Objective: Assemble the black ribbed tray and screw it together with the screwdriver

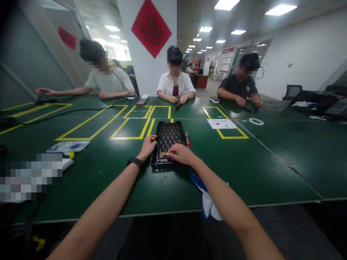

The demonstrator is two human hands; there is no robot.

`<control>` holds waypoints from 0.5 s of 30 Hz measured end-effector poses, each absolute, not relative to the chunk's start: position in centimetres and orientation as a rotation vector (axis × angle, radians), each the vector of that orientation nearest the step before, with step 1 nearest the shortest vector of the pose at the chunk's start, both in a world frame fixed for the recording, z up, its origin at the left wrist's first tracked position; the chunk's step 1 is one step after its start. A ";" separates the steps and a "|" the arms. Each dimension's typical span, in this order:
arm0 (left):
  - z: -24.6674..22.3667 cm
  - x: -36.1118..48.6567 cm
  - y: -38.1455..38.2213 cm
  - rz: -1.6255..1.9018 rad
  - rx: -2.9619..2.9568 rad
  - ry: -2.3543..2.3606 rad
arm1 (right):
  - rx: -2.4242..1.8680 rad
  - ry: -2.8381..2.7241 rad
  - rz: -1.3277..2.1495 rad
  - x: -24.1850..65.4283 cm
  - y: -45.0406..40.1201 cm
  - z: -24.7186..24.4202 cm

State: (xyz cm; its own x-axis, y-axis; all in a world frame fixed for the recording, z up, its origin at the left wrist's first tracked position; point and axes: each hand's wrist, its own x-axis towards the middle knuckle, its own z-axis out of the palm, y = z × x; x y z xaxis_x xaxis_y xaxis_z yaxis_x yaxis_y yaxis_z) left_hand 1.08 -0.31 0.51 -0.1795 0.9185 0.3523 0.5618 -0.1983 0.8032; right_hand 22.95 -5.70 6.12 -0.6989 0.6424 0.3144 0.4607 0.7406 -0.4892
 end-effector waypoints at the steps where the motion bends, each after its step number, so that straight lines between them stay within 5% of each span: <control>1: 0.2 1.0 -0.2 1.310 1.731 1.719 | -0.818 -2.486 0.532 22.9 -5.9 6.3; 15: 0.4 1.1 -0.6 1.249 1.752 1.714 | -0.750 -2.551 0.556 22.7 -6.3 5.9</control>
State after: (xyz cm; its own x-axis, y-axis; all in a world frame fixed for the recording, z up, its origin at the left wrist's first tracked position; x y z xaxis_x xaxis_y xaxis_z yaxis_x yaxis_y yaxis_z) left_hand 1.07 -0.62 0.36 -0.1440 0.9367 0.3191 0.5907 -0.1774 0.7872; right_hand 22.73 -6.26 5.93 -0.7653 0.5799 0.2793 0.4110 0.7742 -0.4813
